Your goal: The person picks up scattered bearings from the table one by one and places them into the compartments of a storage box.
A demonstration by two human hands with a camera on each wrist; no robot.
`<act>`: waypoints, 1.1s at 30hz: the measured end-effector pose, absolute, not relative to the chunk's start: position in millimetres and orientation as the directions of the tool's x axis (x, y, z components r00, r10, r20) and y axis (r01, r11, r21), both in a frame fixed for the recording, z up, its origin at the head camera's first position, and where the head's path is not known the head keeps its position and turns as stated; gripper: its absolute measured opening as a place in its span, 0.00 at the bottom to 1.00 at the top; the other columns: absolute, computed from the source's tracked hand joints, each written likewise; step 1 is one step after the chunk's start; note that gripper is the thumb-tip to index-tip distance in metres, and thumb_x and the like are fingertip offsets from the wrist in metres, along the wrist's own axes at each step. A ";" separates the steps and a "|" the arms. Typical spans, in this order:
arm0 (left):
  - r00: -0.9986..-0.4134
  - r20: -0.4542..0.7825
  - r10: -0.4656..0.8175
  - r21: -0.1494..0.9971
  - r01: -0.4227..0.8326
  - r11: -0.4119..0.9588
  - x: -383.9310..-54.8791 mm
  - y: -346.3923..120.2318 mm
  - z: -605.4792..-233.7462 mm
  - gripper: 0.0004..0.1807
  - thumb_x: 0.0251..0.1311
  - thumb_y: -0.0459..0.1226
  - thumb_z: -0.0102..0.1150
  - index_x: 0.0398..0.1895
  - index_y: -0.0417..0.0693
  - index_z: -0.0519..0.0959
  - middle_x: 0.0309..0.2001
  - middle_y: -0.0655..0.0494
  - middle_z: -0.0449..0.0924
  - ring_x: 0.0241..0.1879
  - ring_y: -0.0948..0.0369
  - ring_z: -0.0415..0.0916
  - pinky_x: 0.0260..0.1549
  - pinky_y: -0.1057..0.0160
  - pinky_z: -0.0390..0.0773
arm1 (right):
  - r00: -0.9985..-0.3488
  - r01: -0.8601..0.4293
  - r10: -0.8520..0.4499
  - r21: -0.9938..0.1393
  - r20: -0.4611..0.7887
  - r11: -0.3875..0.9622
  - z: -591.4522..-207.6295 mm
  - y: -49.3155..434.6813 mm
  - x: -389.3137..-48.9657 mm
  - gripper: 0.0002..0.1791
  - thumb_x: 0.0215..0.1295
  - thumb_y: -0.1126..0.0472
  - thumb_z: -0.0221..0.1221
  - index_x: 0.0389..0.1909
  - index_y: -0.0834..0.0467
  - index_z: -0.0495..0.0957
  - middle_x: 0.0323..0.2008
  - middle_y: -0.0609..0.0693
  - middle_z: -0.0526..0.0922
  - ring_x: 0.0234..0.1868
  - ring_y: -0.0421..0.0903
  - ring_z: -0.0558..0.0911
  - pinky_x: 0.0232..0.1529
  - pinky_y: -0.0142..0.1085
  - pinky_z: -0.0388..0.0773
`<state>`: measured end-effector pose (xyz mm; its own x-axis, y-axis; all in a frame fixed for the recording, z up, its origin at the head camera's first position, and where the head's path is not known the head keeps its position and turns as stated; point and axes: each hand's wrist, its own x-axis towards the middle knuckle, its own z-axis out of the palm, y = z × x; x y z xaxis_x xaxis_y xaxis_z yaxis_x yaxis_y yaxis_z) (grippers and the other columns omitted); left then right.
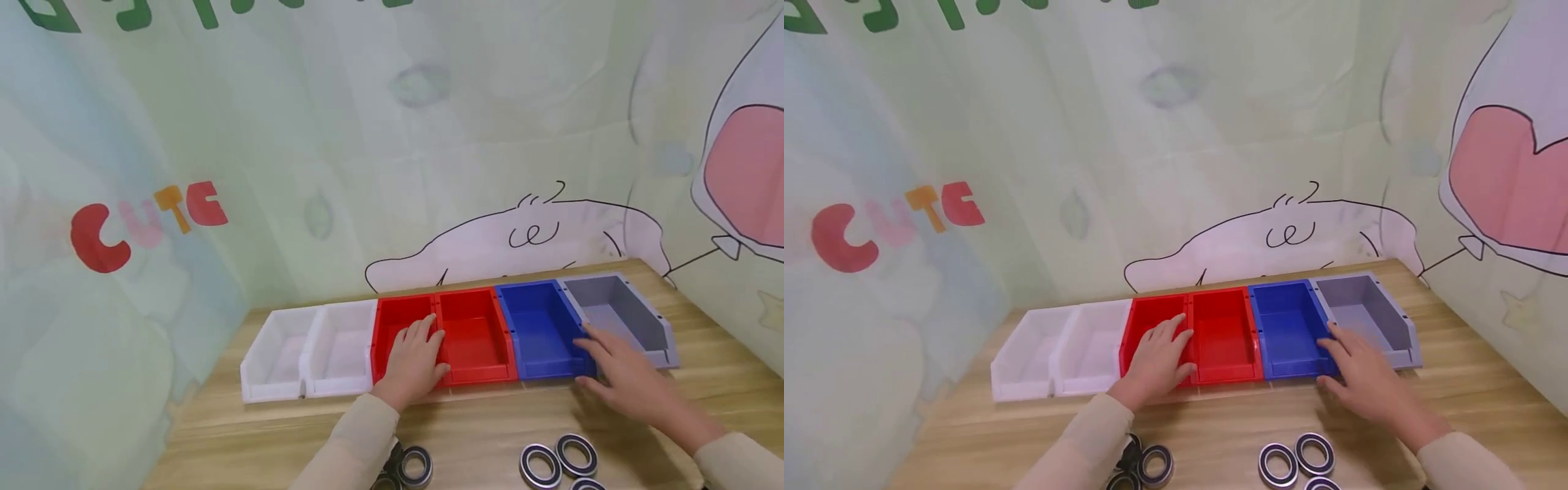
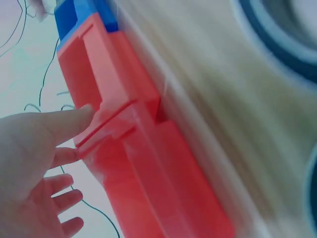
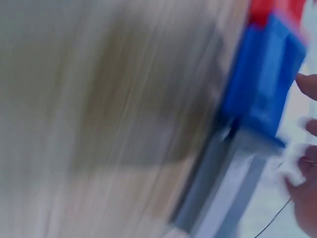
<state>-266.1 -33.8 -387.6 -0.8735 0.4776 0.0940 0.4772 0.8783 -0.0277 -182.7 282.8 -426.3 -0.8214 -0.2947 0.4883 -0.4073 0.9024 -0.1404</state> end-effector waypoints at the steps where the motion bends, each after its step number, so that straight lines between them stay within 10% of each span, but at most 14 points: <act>1: -0.874 0.083 0.478 -0.012 0.479 0.878 -268.6 -34.3 -386.1 0.43 0.48 0.53 0.65 0.68 0.52 0.60 0.70 0.52 0.54 0.67 0.53 0.55 0.65 0.50 0.61 | -0.836 -0.420 -0.310 -0.166 0.453 0.892 -426.1 276.8 -175.6 0.32 0.45 0.54 0.69 0.52 0.63 0.72 0.54 0.66 0.72 0.52 0.63 0.73 0.51 0.56 0.70; 9: -0.880 -0.055 0.472 0.073 0.468 0.881 -286.4 -31.4 -378.6 0.50 0.45 0.52 0.67 0.71 0.52 0.53 0.72 0.54 0.50 0.69 0.55 0.55 0.65 0.54 0.62 | -0.934 -0.332 -0.358 -0.335 -0.015 0.882 -433.4 238.6 -142.8 0.19 0.50 0.46 0.64 0.43 0.44 0.76 0.37 0.46 0.73 0.33 0.44 0.73 0.30 0.40 0.72; 19: -0.884 -0.101 0.456 0.042 0.455 0.890 -285.5 -28.3 -381.8 0.55 0.40 0.50 0.72 0.72 0.56 0.51 0.72 0.55 0.48 0.69 0.55 0.52 0.65 0.55 0.62 | -0.945 -0.246 -0.313 -0.426 -0.092 0.871 -439.7 226.8 -139.8 0.18 0.41 0.56 0.68 0.34 0.40 0.74 0.33 0.46 0.67 0.33 0.46 0.67 0.30 0.38 0.68; 27: -0.876 -0.045 0.480 -0.074 0.482 0.873 -284.2 -30.0 -380.5 0.55 0.38 0.53 0.71 0.71 0.54 0.53 0.71 0.55 0.53 0.69 0.55 0.53 0.67 0.56 0.58 | -0.934 -0.354 -0.350 -0.323 0.074 0.877 -442.5 225.9 -136.8 0.18 0.38 0.57 0.68 0.31 0.40 0.73 0.30 0.40 0.66 0.31 0.40 0.66 0.28 0.33 0.65; 33: -0.873 -0.045 0.486 -0.111 0.487 0.866 -283.7 -30.8 -383.6 0.54 0.38 0.55 0.70 0.70 0.53 0.54 0.71 0.57 0.54 0.69 0.56 0.53 0.68 0.57 0.55 | -0.961 -0.188 -0.258 -0.439 -0.105 0.878 -441.0 226.8 -141.8 0.17 0.41 0.60 0.68 0.34 0.44 0.77 0.33 0.44 0.71 0.35 0.44 0.70 0.35 0.41 0.75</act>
<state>-283.7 -30.8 -383.6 -0.8730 0.4856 -0.0446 0.4874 0.8661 -0.1109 -141.8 226.8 -441.0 -0.9606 -0.2577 -0.1045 -0.1879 0.8785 -0.4392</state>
